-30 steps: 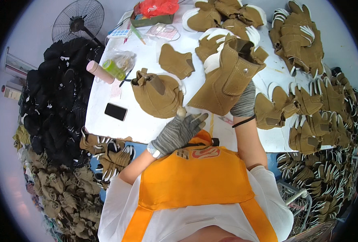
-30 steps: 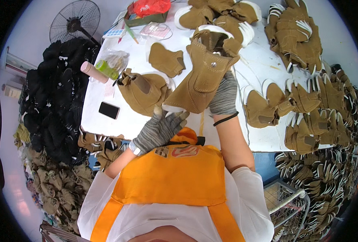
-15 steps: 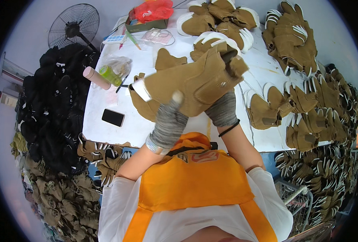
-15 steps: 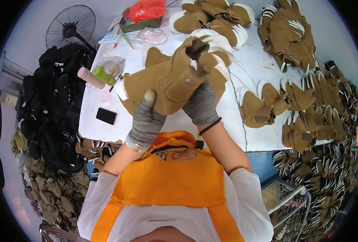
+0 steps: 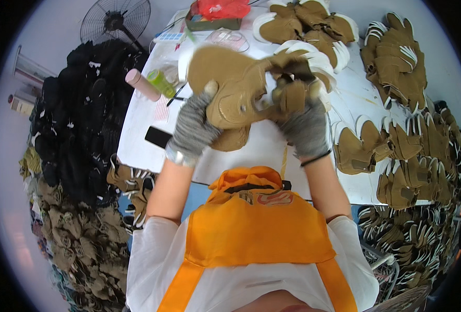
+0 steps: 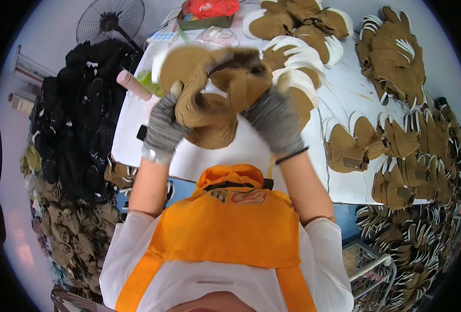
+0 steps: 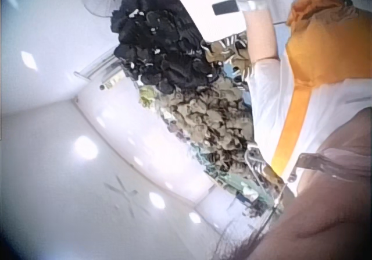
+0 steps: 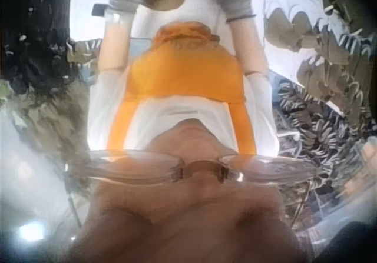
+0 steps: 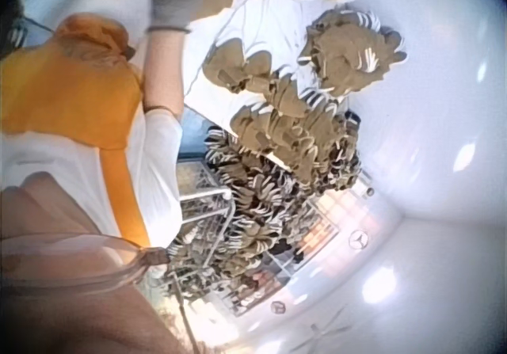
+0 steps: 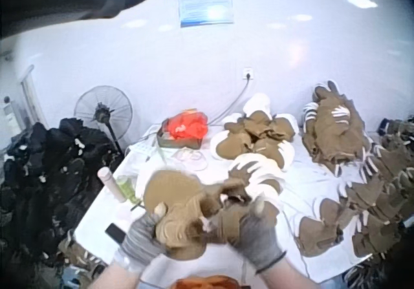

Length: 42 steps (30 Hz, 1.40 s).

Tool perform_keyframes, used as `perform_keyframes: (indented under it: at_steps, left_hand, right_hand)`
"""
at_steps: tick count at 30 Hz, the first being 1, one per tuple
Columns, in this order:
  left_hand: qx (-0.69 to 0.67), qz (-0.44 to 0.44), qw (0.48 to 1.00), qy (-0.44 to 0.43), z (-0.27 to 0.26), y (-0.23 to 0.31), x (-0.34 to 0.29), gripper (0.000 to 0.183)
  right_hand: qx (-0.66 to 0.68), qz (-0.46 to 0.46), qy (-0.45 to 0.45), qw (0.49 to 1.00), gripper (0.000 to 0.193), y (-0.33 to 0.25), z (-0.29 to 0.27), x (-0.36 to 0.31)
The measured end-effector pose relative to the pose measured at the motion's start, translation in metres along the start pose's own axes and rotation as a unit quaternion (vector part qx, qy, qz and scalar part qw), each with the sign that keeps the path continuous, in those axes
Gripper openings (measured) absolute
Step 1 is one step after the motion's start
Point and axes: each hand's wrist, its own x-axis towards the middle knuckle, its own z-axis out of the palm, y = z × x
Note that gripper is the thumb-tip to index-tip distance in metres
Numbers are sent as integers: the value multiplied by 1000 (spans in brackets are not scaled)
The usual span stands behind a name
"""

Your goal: The person picks up and organizes various tan shoe components, picking them up from a pile and stacking them together.

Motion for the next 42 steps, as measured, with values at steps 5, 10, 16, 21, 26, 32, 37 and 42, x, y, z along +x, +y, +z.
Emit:
perform_keyframes:
  at_steps: [5, 10, 16, 21, 26, 32, 37, 42]
  left_hand:
    - [265, 22, 963, 33, -33, 28, 6, 45]
    - [494, 58, 861, 107, -78, 35, -1, 50]
    - [468, 144, 849, 198, -85, 48, -7, 47]
    - [419, 101, 872, 232, -128, 65, -6, 46]
    - [623, 131, 763, 117, -168, 70, 8, 38]
    - [804, 42, 588, 79, -157, 72, 28, 27]
    - [715, 83, 686, 104, -262, 62, 42, 29]
    - [755, -57, 649, 71, -230, 74, 33, 42]
  right_hand:
    - [-237, 204, 149, 938, 56, 11, -39, 52]
    - [-241, 315, 137, 908, 49, 71, -67, 67]
    - [-316, 144, -95, 933, 29, 97, -92, 90]
    - [-511, 256, -85, 816, 36, 84, -28, 104]
    - [-317, 233, -33, 919, 44, 107, -55, 107]
    - [-311, 306, 24, 899, 32, 105, -66, 132]
    - [-751, -51, -288, 592, 30, 124, -83, 128]
    - [-441, 301, 77, 842, 42, 120, -30, 145]
